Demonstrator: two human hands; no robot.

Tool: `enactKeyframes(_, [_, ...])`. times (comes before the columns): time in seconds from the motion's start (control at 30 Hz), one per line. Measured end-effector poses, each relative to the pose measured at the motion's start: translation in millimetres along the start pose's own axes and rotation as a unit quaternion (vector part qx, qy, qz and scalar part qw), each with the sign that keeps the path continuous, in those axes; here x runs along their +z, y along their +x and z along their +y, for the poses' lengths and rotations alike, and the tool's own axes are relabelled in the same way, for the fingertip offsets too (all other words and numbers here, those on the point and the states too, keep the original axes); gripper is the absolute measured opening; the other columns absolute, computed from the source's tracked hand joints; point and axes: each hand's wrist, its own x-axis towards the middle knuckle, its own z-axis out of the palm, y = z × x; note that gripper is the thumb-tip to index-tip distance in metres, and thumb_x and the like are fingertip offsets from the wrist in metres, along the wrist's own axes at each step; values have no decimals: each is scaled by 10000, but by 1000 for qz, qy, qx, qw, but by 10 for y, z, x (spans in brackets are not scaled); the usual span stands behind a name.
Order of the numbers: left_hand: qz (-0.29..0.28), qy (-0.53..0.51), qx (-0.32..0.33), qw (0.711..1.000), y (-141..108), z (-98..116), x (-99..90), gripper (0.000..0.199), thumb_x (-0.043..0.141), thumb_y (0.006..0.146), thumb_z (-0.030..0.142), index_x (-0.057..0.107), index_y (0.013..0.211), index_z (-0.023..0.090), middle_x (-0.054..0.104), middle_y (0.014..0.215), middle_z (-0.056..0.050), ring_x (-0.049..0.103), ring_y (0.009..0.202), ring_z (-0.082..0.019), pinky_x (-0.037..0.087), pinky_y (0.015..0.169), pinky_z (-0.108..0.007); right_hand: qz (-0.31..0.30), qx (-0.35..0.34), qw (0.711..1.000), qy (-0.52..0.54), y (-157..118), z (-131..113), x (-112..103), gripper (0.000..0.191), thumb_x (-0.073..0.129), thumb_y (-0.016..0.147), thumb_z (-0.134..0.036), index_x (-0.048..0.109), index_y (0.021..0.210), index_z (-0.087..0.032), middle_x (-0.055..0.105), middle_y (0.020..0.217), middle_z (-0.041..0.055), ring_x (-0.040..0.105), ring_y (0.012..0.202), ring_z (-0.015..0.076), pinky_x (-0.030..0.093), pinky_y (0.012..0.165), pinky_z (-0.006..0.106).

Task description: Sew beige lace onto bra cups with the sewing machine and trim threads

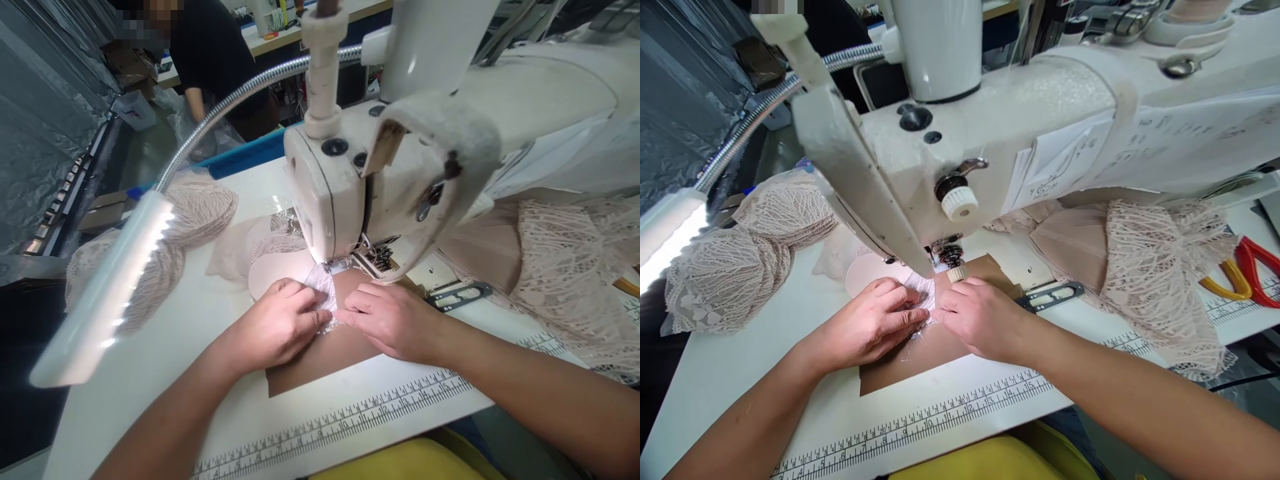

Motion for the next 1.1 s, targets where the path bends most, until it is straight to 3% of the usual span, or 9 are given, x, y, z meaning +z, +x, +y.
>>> enactKeyframes(0.07, [17,-14,-28,999,18,2,21,282,452,914,228,583,1159,176,574,1173,-120,523,915,-200,439,804,-350,-5,2,1000,-4,-1,-7,0,218,445,831,-85,633,907,-164,552,737,34,399,710,167,271,637,293])
enactKeyframes(0.13, [37,-3,-58,998,39,-5,68,308,452,912,228,549,1194,151,572,1199,-132,538,906,-205,460,787,-355,-12,7,1000,-7,-3,-9,-6,193,468,812,-83,628,884,-166,554,749,31,391,713,164,257,627,293])
enactKeyframes(0.4, [82,92,-63,990,74,-59,216,147,443,905,134,589,903,151,639,992,-83,564,791,-184,466,688,-317,-22,21,999,-15,9,-24,-49,179,480,792,-81,621,853,-171,557,748,28,382,712,162,226,606,302])
enactKeyframes(0.77, [16,168,-20,985,102,-57,141,187,396,908,75,570,968,109,581,1147,-123,526,921,-217,452,755,-348,-28,30,999,-19,24,-49,-91,160,491,811,-83,627,832,-165,560,735,25,392,710,160,226,613,293])
enactKeyframes(1.1, [3,167,-20,986,121,-48,97,142,410,916,97,547,934,128,621,998,-107,528,875,-211,425,711,-329,-26,28,999,-14,31,-53,-100,145,483,821,-93,612,810,-158,559,751,27,385,702,152,228,608,285])
